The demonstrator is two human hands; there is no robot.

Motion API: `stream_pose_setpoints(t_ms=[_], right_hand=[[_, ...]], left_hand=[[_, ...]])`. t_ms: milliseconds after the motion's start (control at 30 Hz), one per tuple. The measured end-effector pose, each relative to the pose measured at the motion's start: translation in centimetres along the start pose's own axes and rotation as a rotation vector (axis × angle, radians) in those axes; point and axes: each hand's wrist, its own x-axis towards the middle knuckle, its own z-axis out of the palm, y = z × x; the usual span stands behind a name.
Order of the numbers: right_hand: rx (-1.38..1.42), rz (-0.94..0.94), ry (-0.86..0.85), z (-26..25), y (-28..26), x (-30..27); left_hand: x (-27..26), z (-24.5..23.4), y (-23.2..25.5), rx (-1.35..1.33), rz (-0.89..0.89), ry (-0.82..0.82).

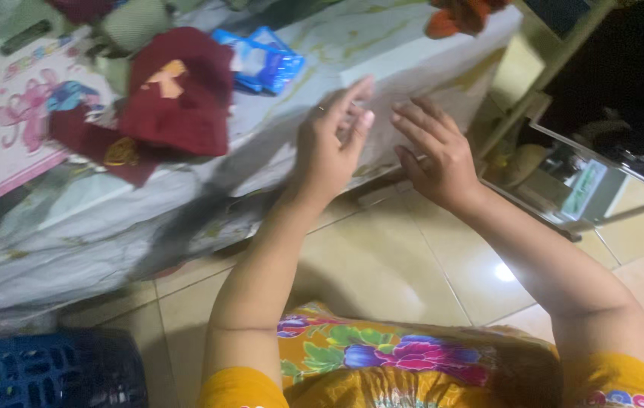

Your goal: The person organizes various items from a cluttered table into a multi-tiered rolling cart. They pick up a red cap, a coiled rope, a black bag, a box, a small blue package, a maroon pouch, a pink clipboard, a knitted bag, and a maroon handbag, placing them into different shelves of the cart.

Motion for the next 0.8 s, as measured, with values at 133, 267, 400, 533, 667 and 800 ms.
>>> stream_pose_setpoints(t_ms=[133,267,400,533,667,800], right_hand=[[-0.003,-0.027,0.025,3.5,-2.5,6.2],[-0.025,0.007,0.007,9.3,-3.8,12.7],[-0.137,0.066,-0.063,13.4,-4.1,16.8],[-0.186,0.164,-0.135,14.8,-3.9,17.4],[-0.272,0.2,-0.231,14.2,-3.4,16.9],[-0.181,0.189,-0.08,11.2,-2.6,15.1]], left_hand=[[0.8,-6.4,1.2,0.195,-0.022,0.14],[0.3,-10.3,1.1,0.532,0.147,0.337],[-1.0,-12.0,0.5,0.748,0.07,0.362],[-1.4,-12.2,-0.9,0.764,-0.025,0.304],[-1.4,-12.2,-2.0,0.758,-0.102,0.28],[-1.3,-12.1,-1.9,0.763,-0.094,0.29]])
